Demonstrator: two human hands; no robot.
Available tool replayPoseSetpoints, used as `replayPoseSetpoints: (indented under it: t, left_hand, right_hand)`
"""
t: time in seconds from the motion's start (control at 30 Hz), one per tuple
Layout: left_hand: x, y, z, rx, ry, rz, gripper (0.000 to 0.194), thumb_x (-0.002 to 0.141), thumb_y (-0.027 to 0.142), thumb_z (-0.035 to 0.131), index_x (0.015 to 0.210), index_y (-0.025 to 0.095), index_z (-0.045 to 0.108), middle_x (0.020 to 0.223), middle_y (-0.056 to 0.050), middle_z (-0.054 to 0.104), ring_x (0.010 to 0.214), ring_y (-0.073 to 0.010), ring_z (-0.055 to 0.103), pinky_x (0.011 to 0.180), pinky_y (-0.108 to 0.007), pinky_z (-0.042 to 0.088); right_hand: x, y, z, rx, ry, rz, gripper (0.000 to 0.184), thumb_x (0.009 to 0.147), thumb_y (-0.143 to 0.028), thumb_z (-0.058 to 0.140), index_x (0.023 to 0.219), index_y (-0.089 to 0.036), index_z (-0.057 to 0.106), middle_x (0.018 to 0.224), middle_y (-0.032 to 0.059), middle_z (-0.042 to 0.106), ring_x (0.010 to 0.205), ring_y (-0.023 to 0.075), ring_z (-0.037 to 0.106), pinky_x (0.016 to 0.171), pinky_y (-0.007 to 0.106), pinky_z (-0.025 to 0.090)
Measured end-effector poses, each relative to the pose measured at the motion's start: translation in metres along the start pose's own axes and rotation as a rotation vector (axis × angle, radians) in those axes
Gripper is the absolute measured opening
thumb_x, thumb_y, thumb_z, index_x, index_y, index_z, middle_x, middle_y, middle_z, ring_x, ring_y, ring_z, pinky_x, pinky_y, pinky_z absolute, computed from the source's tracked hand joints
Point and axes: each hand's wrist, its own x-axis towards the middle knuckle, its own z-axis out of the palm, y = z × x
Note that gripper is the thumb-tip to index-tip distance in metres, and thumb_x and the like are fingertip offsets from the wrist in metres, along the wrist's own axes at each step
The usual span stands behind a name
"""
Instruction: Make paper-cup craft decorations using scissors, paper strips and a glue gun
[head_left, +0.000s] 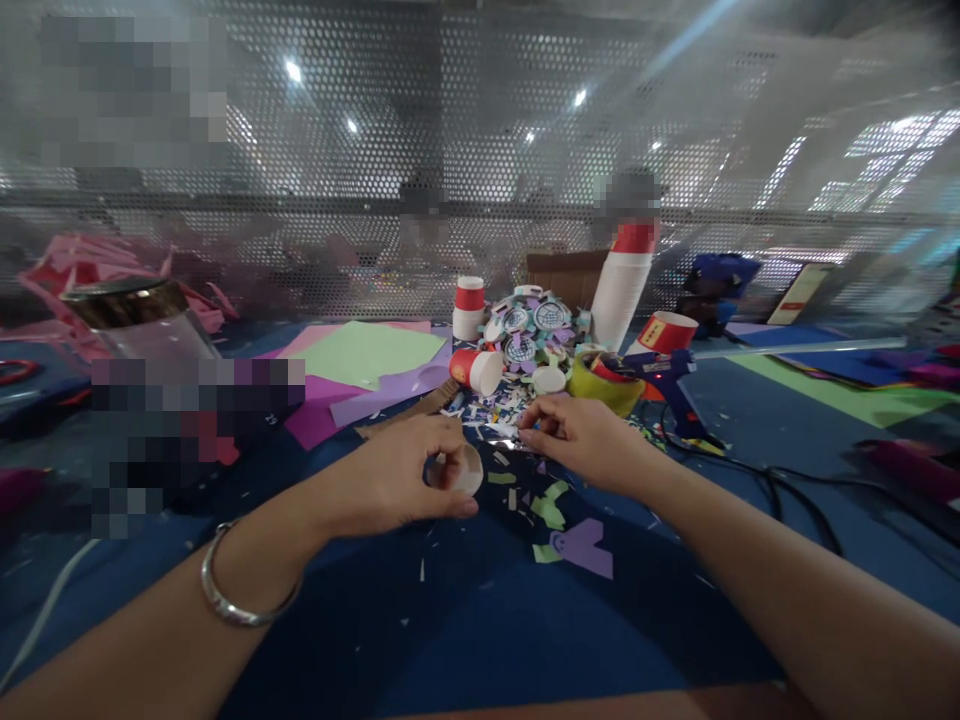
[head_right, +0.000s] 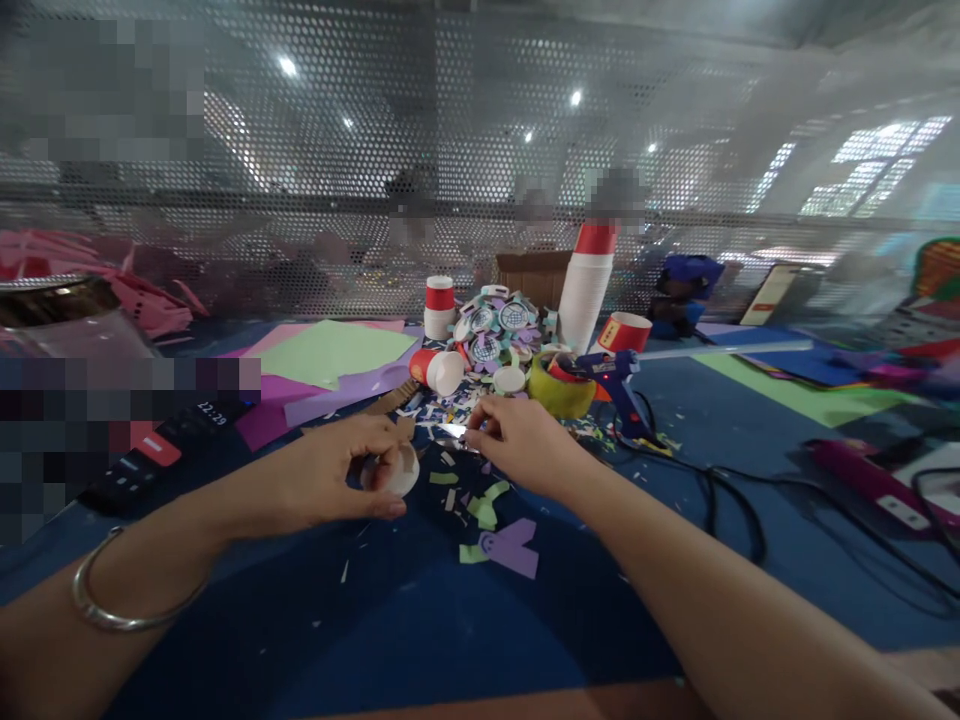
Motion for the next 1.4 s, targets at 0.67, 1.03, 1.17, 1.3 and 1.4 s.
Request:
replayPoseSetpoints:
  t: [0.67,1.03,1.17,1.3,1.4]
  left_hand:
    - [0.002,0.01,0.017,0.014,0.215,-0.076,0.052,0.068,0.055,0.076,0.108,0.024,0.063,0.104,-0.006,0.064,0.097,-0.0309,0.056,0.086,-0.046,0.043]
    - [0.001,0.022,0.016,-0.126,0.201,-0.264,0.053,0.06,0.041,0.086,0.105,0.024,0.061,0.105,-0.004,0.059,0.093,-0.0249,0.057,0.073,-0.034,0.049]
    - [0.001,0.019,0.016,-0.105,0.148,-0.301,0.052,0.06,0.044,0.085,0.1,0.023,0.059,0.102,-0.004,0.058,0.09,-0.0247,0.057,0.063,-0.029,0.05]
    - [0.0,0.012,0.015,-0.058,0.152,-0.281,0.054,0.064,0.052,0.081,0.103,0.024,0.057,0.103,-0.005,0.057,0.088,-0.0245,0.058,0.061,-0.029,0.049]
    - [0.001,0.011,0.013,-0.038,0.143,-0.277,0.052,0.063,0.052,0.081,0.101,0.024,0.058,0.101,-0.005,0.058,0.085,-0.0243,0.058,0.057,-0.027,0.046]
  right_hand:
    - [-0.013,-0.026,-0.005,0.137,-0.052,-0.107,0.021,0.092,-0.033,0.053,0.08,-0.019,0.062,0.068,-0.0009,0.059,0.06,0.0117,0.049,0.054,0.025,0.031]
    - [-0.006,-0.021,-0.003,0.364,-0.235,-0.101,0.02,0.091,-0.032,0.054,0.088,-0.017,0.066,0.068,-0.0022,0.055,0.059,0.0095,0.045,0.051,0.023,0.031]
    - [-0.007,-0.022,-0.003,0.373,-0.232,-0.103,0.017,0.09,-0.03,0.055,0.086,-0.017,0.066,0.068,-0.002,0.057,0.06,0.0098,0.047,0.052,0.023,0.033]
    - [-0.007,-0.023,-0.003,0.456,-0.28,-0.092,0.018,0.089,-0.032,0.057,0.085,-0.016,0.066,0.064,-0.0035,0.053,0.058,0.0093,0.046,0.051,0.022,0.033]
    - [-0.008,-0.025,-0.003,0.493,-0.302,-0.094,0.015,0.088,-0.028,0.058,0.086,-0.015,0.065,0.064,-0.0041,0.052,0.057,0.0087,0.046,0.05,0.021,0.033]
